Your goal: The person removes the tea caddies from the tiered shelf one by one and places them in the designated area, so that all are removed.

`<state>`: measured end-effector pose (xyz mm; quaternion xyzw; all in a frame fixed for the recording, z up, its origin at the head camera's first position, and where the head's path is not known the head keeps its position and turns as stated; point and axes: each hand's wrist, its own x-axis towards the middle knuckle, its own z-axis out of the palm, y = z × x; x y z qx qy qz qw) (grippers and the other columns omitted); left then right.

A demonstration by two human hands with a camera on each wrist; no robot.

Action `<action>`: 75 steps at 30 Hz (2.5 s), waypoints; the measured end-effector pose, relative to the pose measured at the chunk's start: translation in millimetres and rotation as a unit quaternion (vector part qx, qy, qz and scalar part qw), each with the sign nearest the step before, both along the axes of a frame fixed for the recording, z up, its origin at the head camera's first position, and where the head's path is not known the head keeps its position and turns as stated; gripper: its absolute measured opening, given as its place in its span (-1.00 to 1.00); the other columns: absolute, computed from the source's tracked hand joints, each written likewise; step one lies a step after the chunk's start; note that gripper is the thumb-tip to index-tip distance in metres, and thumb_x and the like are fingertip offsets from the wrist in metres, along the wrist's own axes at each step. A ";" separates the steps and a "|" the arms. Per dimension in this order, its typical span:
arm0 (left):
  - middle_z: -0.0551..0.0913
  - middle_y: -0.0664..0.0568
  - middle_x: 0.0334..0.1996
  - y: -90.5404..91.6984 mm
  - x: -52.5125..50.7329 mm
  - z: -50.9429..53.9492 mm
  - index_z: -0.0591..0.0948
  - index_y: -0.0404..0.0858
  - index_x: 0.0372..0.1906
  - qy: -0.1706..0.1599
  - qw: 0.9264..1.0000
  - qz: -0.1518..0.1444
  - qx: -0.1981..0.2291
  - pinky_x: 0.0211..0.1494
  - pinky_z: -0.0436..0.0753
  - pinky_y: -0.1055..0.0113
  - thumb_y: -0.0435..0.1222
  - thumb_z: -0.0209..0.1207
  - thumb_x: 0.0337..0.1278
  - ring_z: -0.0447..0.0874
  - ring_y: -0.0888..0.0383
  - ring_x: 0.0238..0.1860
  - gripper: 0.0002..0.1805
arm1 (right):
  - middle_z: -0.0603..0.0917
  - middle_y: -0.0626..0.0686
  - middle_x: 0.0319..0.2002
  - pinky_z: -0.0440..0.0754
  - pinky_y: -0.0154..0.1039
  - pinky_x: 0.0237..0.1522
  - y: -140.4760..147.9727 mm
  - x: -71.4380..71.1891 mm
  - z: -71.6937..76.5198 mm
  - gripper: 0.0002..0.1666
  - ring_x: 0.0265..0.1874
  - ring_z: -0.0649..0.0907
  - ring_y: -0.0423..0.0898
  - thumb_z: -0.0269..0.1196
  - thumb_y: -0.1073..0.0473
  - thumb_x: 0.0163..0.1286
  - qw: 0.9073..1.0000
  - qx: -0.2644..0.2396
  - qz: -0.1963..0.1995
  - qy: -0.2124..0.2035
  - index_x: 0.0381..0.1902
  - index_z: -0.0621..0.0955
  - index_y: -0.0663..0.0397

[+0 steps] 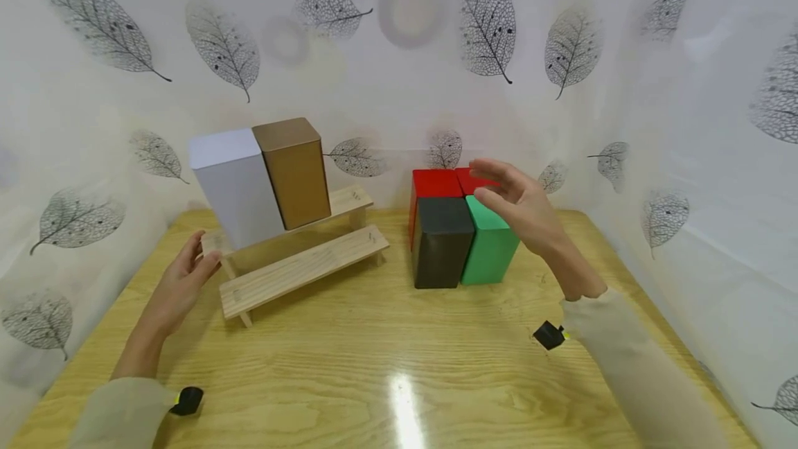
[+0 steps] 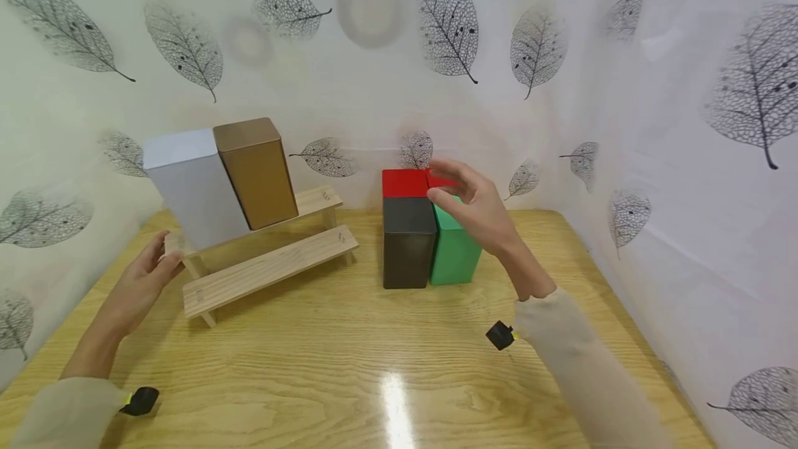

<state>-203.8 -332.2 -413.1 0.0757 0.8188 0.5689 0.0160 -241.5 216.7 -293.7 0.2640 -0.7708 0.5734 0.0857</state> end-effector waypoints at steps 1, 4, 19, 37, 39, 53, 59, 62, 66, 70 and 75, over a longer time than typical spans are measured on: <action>-0.51 -0.28 0.61 -0.3 0.1 0.2 -0.46 -0.11 0.65 0.000 1.000 0.000 -0.001 0.45 0.17 0.53 -0.03 -0.16 0.70 -0.34 -0.39 0.58 -0.14 | 0.51 0.10 0.38 0.53 -0.35 0.26 -4.5 -0.8 1.6 -0.42 0.37 0.49 0.00 0.23 0.23 0.57 1.000 0.003 0.005 -0.005 0.48 0.44 0.18; -0.52 -0.27 0.61 -1.2 -0.3 0.9 -0.47 -0.10 0.64 -0.001 1.000 -0.005 0.002 0.46 0.17 0.51 -0.01 -0.16 0.69 -0.33 -0.38 0.58 -0.13 | 0.52 0.10 0.38 0.53 -0.30 0.28 -18.3 -3.2 6.9 -0.41 0.36 0.49 0.05 0.25 0.18 0.57 1.000 0.012 0.021 -0.018 0.48 0.45 0.15; -0.55 -0.27 0.60 -3.1 -2.5 -0.1 -0.49 -0.04 0.63 -0.007 1.000 -0.008 0.013 0.58 0.02 0.23 -0.02 -0.14 0.69 -0.47 -0.35 0.58 -0.12 | 0.54 -0.09 0.36 0.50 -0.09 0.34 -87.9 -23.2 28.0 -0.37 0.31 0.54 -0.12 0.31 0.03 0.52 0.993 0.068 0.082 -0.059 0.47 0.47 0.00; -0.53 -0.30 0.60 -4.9 -4.3 2.4 -0.43 -0.12 0.66 -0.004 1.000 -0.020 0.010 0.50 0.15 0.47 -0.05 -0.14 0.70 -0.25 -0.42 0.56 -0.14 | 0.52 0.03 0.39 0.53 -0.24 0.29 -152.9 -55.2 51.3 -0.28 0.31 0.54 -0.14 0.30 0.07 0.52 0.984 0.067 0.148 -0.078 0.54 0.37 0.09; -0.53 -0.30 0.60 -5.6 -3.6 2.8 -0.43 -0.10 0.67 -0.004 1.000 -0.021 0.009 0.50 0.14 0.49 -0.04 -0.14 0.70 -0.29 -0.41 0.57 -0.14 | 0.50 0.05 0.41 0.54 -0.24 0.27 -159.9 -60.0 51.4 -0.25 0.31 0.54 -0.14 0.31 0.07 0.51 0.983 0.067 0.150 -0.086 0.55 0.35 0.09; -0.54 -0.29 0.60 -6.2 -2.9 4.1 -0.44 -0.13 0.66 -0.008 1.000 -0.023 0.008 0.46 0.16 0.54 -0.07 -0.16 0.71 -0.32 -0.39 0.58 -0.15 | 0.41 0.06 0.48 0.50 -0.25 0.32 -205.8 -86.3 48.6 -0.16 0.37 0.48 -0.14 0.32 0.06 0.50 0.981 0.047 0.139 -0.127 0.60 0.25 0.12; -0.53 -0.30 0.59 -4.6 -2.0 4.2 -0.44 -0.16 0.66 -0.005 1.000 -0.021 0.009 0.42 0.16 0.60 -0.09 -0.16 0.72 -0.31 -0.42 0.57 -0.16 | 0.39 0.06 0.49 0.42 -0.30 0.37 -222.5 -91.5 45.9 -0.10 0.41 0.43 -0.13 0.33 0.04 0.49 0.983 0.062 0.125 -0.117 0.62 0.21 0.15; -0.53 -0.31 0.59 -3.9 -2.2 3.4 -0.43 -0.17 0.66 -0.001 1.000 -0.023 0.012 0.40 0.19 0.62 -0.10 -0.16 0.72 -0.29 -0.42 0.57 -0.16 | 0.39 0.05 0.49 0.42 -0.30 0.36 -227.0 -94.0 44.9 -0.09 0.39 0.44 -0.13 0.34 0.03 0.48 0.986 0.058 0.107 -0.118 0.62 0.20 0.12; -0.53 -0.31 0.60 -3.5 -2.5 2.0 -0.43 -0.17 0.66 0.002 1.000 -0.022 0.011 0.39 0.23 0.61 -0.10 -0.17 0.72 -0.20 -0.43 0.55 -0.16 | 0.40 0.08 0.48 0.46 -0.28 0.33 -230.2 -97.9 42.1 -0.08 0.35 0.47 -0.11 0.35 0.04 0.48 0.986 0.052 0.091 -0.126 0.63 0.20 0.10; -0.53 -0.30 0.60 -4.5 -2.3 0.8 -0.43 -0.14 0.66 -0.001 1.000 -0.022 0.010 0.43 0.21 0.57 -0.09 -0.16 0.72 -0.23 -0.42 0.56 -0.16 | 0.39 0.10 0.49 0.46 -0.27 0.33 -232.3 -101.8 39.5 -0.03 0.38 0.45 -0.09 0.37 0.07 0.46 0.985 0.067 0.097 -0.125 0.65 0.15 0.09; -0.52 -0.27 0.61 -6.4 -2.4 0.6 -0.43 -0.09 0.67 -0.006 1.000 -0.018 -0.002 0.47 0.20 0.50 -0.04 -0.17 0.71 -0.16 -0.42 0.56 -0.16 | 0.18 -0.02 0.61 0.28 -0.35 0.44 -235.6 -107.4 37.4 0.06 0.54 0.24 -0.12 0.37 0.05 0.44 0.982 0.106 0.113 -0.107 0.68 0.06 0.04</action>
